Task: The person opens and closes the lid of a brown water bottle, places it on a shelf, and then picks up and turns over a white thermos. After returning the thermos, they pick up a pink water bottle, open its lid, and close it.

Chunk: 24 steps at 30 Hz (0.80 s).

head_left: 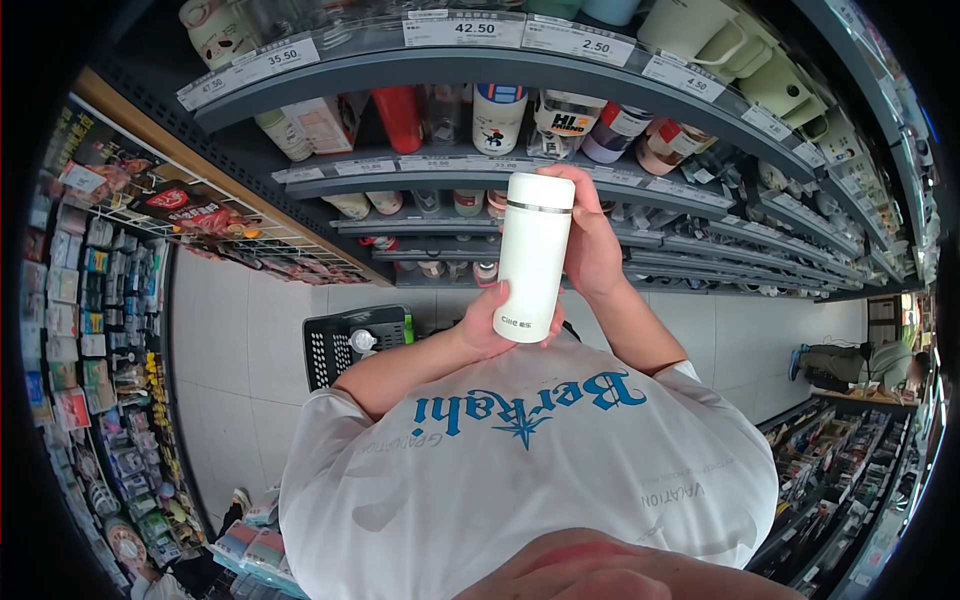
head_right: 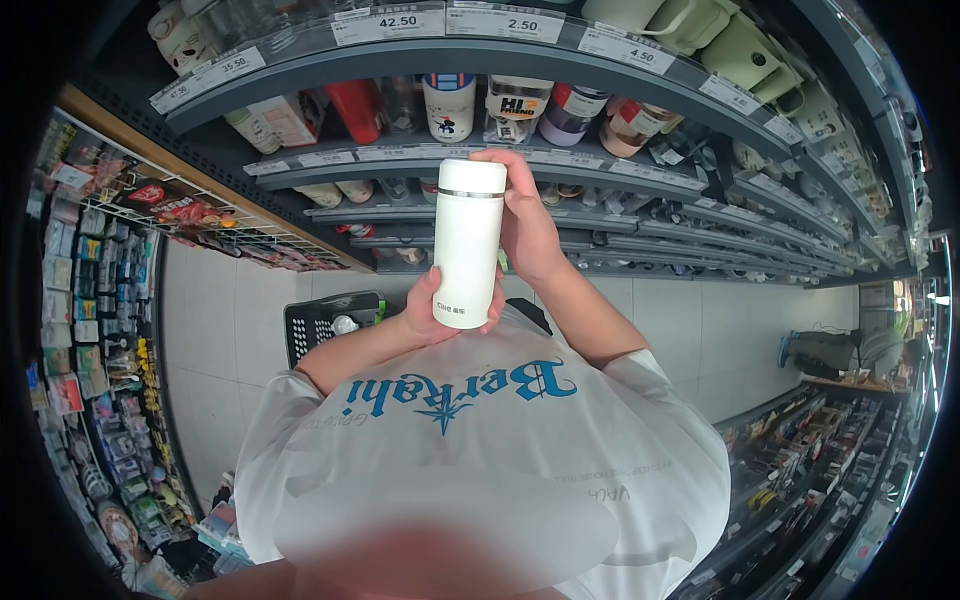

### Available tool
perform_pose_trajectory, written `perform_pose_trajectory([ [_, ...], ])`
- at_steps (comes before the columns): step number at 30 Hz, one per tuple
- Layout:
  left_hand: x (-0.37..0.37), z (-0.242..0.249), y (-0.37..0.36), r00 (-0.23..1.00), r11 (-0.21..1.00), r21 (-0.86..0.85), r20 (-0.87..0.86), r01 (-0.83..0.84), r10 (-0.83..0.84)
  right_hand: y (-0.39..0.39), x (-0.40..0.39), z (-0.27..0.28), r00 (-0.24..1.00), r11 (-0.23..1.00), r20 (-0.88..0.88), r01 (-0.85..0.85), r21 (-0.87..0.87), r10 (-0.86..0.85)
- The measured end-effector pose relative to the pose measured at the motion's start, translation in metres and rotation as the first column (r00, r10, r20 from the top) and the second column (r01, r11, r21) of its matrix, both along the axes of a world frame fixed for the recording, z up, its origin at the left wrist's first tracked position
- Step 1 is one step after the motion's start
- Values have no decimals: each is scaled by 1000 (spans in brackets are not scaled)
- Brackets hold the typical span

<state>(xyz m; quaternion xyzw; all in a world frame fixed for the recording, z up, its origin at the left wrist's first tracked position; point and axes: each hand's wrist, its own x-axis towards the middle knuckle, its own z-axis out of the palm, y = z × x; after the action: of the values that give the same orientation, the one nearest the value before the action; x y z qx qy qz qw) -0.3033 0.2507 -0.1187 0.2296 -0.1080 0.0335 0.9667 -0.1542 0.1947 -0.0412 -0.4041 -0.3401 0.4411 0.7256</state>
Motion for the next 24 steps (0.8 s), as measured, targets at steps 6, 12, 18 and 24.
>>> perform_pose_trajectory([
  [6,-3,2,-1,999,1000,-1,-16,-29,29,1,-2,1,1000,1000,-4,-26,-16,26],
  [12,-3,3,0,1000,1000,16,-2,-17,17,3,-2,-1,999,999,9,-39,-21,39],
  [18,-4,4,0,999,999,23,-22,-36,37,4,-1,-3,998,998,11,-62,-24,63],
  [24,-2,1,1,999,999,25,-20,-24,25,4,-1,-3,999,998,12,-44,-37,45],
])
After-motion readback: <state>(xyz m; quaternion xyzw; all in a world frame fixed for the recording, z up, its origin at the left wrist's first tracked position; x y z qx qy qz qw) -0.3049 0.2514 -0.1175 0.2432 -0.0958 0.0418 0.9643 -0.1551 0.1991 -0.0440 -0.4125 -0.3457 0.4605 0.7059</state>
